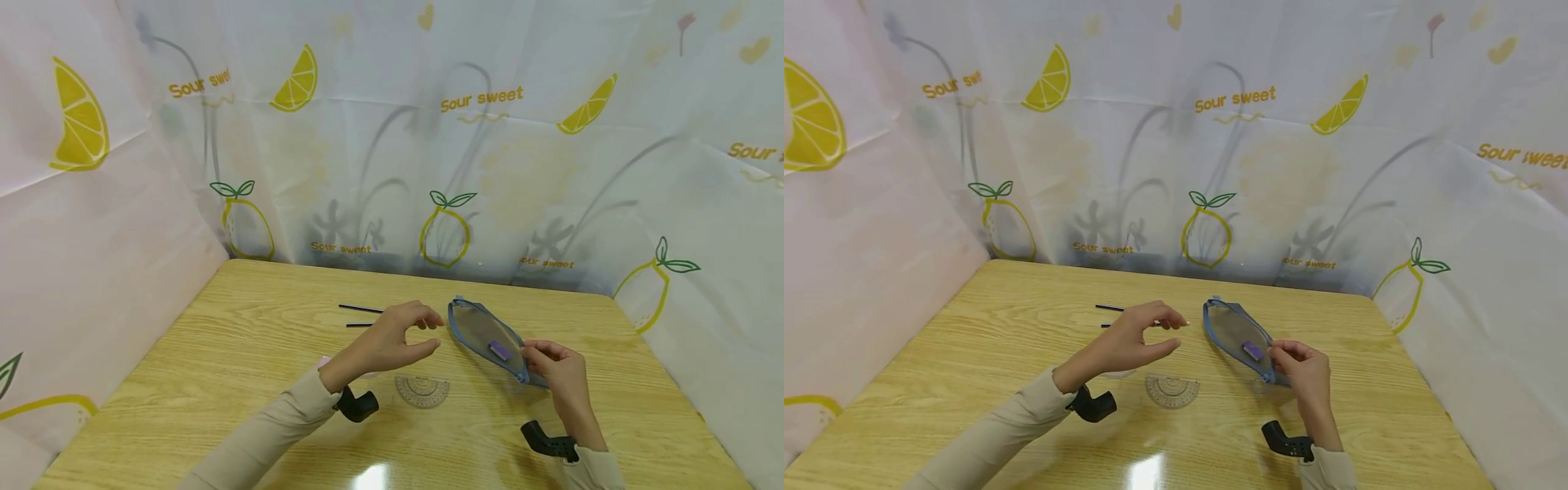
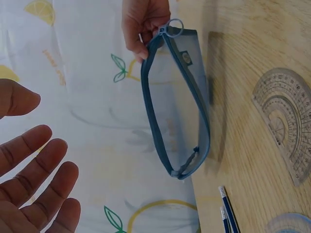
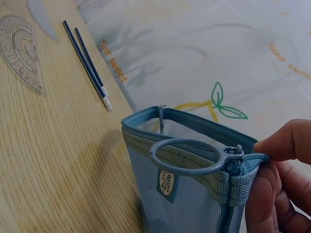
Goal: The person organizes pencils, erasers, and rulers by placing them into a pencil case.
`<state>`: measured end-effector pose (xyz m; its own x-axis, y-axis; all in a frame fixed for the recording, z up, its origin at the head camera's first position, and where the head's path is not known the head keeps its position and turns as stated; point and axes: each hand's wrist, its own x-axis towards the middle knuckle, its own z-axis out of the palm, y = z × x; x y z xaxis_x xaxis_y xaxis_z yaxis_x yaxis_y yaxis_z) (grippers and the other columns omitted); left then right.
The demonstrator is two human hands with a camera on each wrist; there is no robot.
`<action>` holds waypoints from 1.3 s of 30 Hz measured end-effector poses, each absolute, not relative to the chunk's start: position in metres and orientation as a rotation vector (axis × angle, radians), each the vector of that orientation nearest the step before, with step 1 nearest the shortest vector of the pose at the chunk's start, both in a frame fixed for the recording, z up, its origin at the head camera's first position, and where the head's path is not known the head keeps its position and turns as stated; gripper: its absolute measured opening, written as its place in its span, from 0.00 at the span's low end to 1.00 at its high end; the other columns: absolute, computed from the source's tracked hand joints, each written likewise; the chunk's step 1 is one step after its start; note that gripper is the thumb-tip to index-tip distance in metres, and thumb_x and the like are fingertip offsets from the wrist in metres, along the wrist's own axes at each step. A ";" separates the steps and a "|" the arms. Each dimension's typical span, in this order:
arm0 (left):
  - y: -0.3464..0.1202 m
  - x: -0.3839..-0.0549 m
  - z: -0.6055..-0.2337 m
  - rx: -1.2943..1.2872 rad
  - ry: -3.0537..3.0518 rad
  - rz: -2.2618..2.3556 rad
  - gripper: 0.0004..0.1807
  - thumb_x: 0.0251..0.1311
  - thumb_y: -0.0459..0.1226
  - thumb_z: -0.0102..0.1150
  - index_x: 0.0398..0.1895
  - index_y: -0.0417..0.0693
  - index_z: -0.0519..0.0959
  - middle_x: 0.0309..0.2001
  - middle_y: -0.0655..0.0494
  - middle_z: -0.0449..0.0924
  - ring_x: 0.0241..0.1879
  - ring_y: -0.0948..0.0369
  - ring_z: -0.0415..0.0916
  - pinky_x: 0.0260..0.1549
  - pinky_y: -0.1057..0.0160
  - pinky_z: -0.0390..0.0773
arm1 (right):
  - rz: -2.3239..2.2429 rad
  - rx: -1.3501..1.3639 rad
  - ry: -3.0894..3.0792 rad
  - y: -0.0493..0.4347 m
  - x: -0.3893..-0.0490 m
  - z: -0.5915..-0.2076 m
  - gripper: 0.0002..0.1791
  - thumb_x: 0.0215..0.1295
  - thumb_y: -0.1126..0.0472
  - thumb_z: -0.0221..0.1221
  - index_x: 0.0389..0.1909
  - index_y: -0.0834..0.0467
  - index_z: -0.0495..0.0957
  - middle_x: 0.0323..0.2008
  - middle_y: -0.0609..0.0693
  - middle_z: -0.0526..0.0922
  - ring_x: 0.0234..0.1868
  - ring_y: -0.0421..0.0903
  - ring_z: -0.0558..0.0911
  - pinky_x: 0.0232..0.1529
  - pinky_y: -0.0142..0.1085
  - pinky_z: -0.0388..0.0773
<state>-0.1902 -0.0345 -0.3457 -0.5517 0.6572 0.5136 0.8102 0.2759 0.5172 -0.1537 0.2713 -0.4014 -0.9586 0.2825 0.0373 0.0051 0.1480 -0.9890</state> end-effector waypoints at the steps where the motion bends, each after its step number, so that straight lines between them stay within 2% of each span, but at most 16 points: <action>1: -0.037 -0.189 -0.346 -1.363 -2.339 -1.141 0.12 0.63 0.36 0.62 0.49 0.45 0.78 0.45 0.56 0.78 0.43 0.62 0.75 0.45 0.66 0.74 | 1.898 -0.280 -2.209 0.271 -0.154 -0.402 0.15 0.62 0.66 0.64 0.44 0.75 0.80 0.30 0.42 0.84 0.33 0.42 0.83 0.33 0.32 0.80; 10: -0.057 -0.186 -0.348 -1.306 -2.324 -1.168 0.12 0.62 0.36 0.63 0.48 0.48 0.78 0.46 0.58 0.79 0.44 0.63 0.76 0.45 0.64 0.75 | 1.909 -0.272 -2.206 0.272 -0.154 -0.403 0.14 0.63 0.66 0.64 0.43 0.74 0.80 0.30 0.42 0.84 0.34 0.42 0.83 0.34 0.32 0.80; 18: -0.075 -0.183 -0.346 -1.257 -2.300 -1.205 0.12 0.60 0.33 0.65 0.47 0.45 0.79 0.45 0.54 0.80 0.45 0.61 0.77 0.44 0.61 0.76 | 1.910 -0.259 -2.209 0.273 -0.154 -0.402 0.15 0.63 0.66 0.64 0.44 0.74 0.80 0.30 0.43 0.84 0.34 0.41 0.83 0.34 0.31 0.80; 25: -0.091 -0.180 -0.347 -1.152 -2.312 -1.228 0.13 0.61 0.34 0.64 0.49 0.49 0.80 0.45 0.60 0.80 0.42 0.62 0.77 0.40 0.58 0.77 | 1.909 -0.266 -2.210 0.272 -0.154 -0.402 0.14 0.63 0.66 0.64 0.43 0.75 0.80 0.30 0.43 0.84 0.34 0.42 0.83 0.34 0.31 0.80; 32: -0.108 -0.178 -0.353 -1.088 -2.311 -1.248 0.14 0.60 0.34 0.65 0.50 0.51 0.80 0.45 0.61 0.80 0.42 0.63 0.76 0.39 0.58 0.76 | 1.900 -0.282 -2.220 0.272 -0.154 -0.401 0.14 0.62 0.66 0.64 0.43 0.74 0.80 0.29 0.43 0.83 0.32 0.40 0.82 0.34 0.31 0.80; 39: -0.126 -0.176 -0.364 -1.026 -2.332 -1.235 0.15 0.59 0.33 0.66 0.49 0.51 0.80 0.45 0.63 0.80 0.42 0.62 0.76 0.39 0.58 0.76 | 1.889 -0.275 -2.234 0.272 -0.155 -0.403 0.16 0.63 0.64 0.65 0.44 0.74 0.80 0.30 0.42 0.83 0.34 0.43 0.82 0.34 0.31 0.80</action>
